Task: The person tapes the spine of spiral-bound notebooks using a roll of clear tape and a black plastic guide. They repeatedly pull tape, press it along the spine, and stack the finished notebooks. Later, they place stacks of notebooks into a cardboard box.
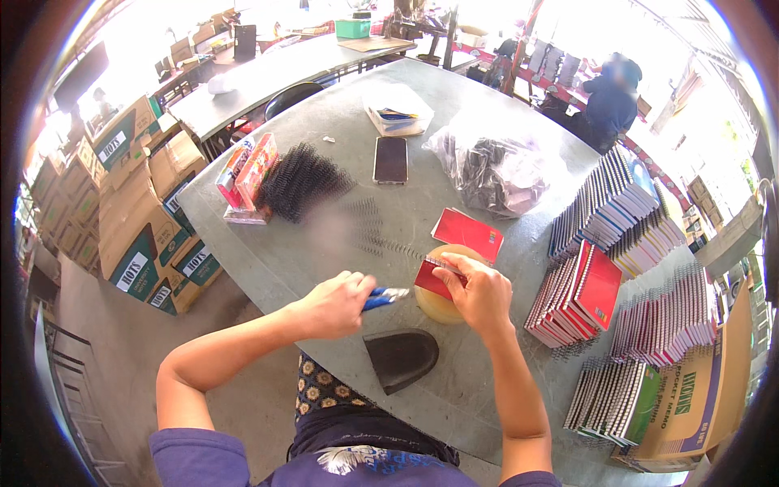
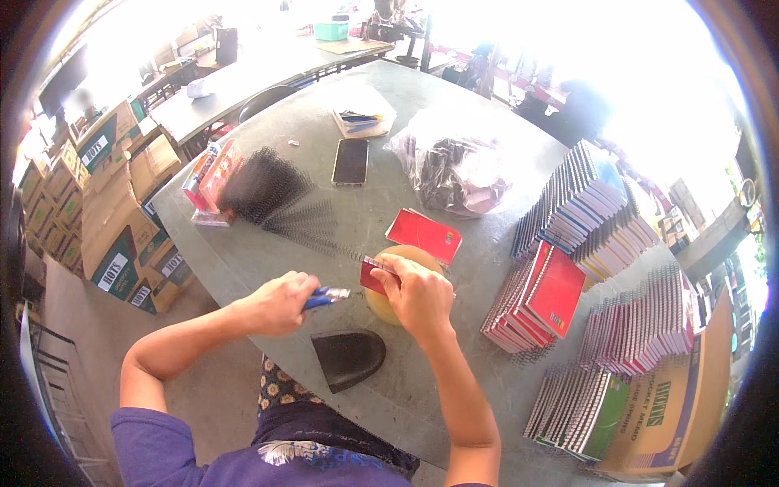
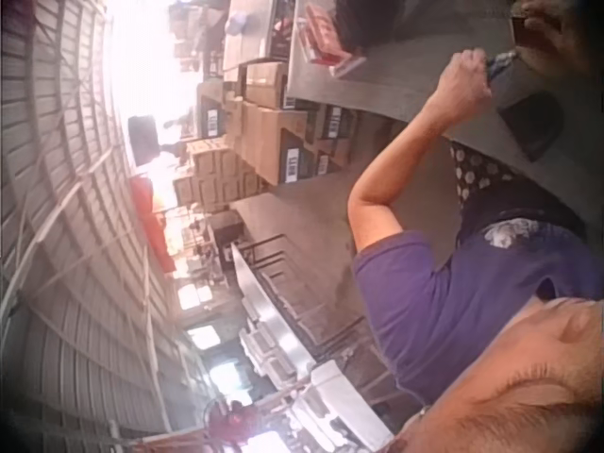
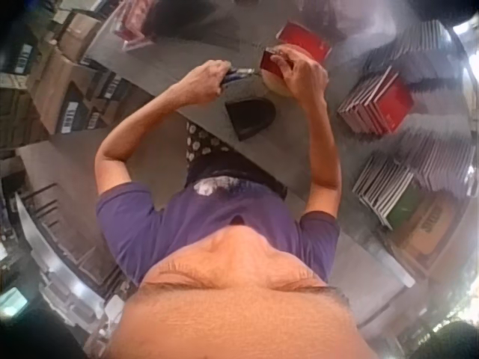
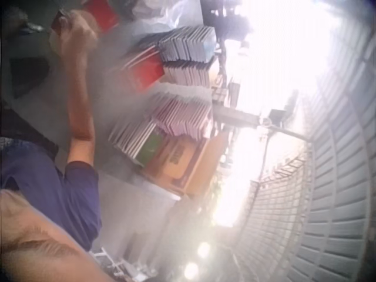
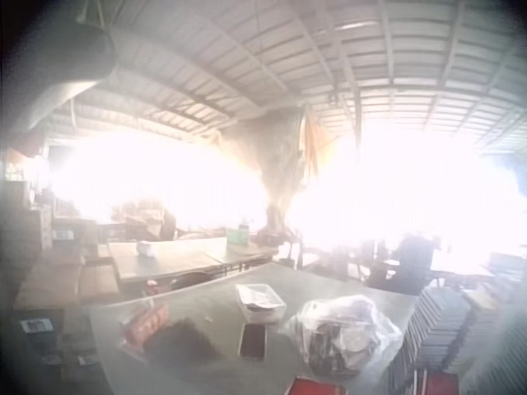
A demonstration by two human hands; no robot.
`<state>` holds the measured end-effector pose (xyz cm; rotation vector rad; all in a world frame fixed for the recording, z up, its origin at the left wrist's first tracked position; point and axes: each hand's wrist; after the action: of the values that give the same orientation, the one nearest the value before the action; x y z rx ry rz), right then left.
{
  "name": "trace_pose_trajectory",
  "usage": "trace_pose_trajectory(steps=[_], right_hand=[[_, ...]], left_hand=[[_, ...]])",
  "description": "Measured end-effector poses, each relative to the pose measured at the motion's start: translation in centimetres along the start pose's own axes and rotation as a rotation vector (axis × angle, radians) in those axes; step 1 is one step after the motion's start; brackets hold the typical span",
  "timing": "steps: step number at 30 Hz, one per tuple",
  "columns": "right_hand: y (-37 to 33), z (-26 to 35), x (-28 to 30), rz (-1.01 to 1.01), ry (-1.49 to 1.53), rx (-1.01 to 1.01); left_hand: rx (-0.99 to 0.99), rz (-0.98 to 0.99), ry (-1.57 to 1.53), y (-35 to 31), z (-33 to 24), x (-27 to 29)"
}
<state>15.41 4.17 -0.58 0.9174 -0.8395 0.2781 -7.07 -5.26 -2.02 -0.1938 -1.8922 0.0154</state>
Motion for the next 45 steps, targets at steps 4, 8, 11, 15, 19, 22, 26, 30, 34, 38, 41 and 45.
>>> trace_pose_trajectory(steps=[4, 8, 11, 15, 19, 22, 26, 30, 34, 38, 41, 45], right_hand=[[-0.1, 0.2, 0.1, -0.029, 0.047, -0.048], [-0.2, 0.3, -0.2, -0.053, 0.034, -0.036], [-0.4, 0.3, -0.3, -0.065, 0.029, -0.075], [-0.2, 0.7, -0.2, -0.078, 0.029, -0.09], [-0.4, 0.3, -0.5, -0.074, 0.042, -0.06], [-0.4, 0.1, -0.3, -0.062, 0.032, -0.059], [0.0, -0.1, 1.0, -0.02, -0.061, 0.0], [-0.6, -0.8, 3.9, 0.164, 0.083, -0.192], [-4.6, -5.8, 2.7, -0.005, 0.93, -0.454], [-5.0, -4.9, -0.1, -0.189, 1.107, -0.467], [-4.3, -4.4, 0.4, -0.187, 1.07, -0.469], [-4.9, -5.0, 0.3, -0.14, 1.078, -0.463]], left_hand=[[0.051, -0.018, -0.214, 0.4, -5.6, 5.8], [0.153, 0.051, 0.047, 1.3, -5.9, 5.4], [0.209, 0.098, 0.047, 1.3, -6.9, 6.2], [0.256, 0.153, 0.101, 1.4, -7.7, 7.1], [0.077, -0.084, 0.199, 2.2, -6.4, 5.8], [0.039, -0.131, 0.115, 2.8, -5.3, 5.1], [0.093, -0.041, -0.054, 1.7, -3.4, 3.7], [0.077, -0.206, 0.156, -0.7, 1.5, -2.6], [-0.174, -0.565, 0.181, -0.2, -1.4, -2.7], [-0.08, 0.055, -0.194, 0.3, -5.2, -5.0], [-0.115, -0.024, -0.336, 0.6, -5.7, -3.1], [-0.127, -0.761, -0.366, 3.4, -6.6, 4.0]])
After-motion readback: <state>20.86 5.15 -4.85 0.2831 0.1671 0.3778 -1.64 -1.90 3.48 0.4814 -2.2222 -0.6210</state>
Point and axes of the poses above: each hand's wrist, its own y-axis towards the middle knuckle, its own x-axis out of the back of the hand, z = x × y, and after that the axes turned 11 degrees about x, right-handed
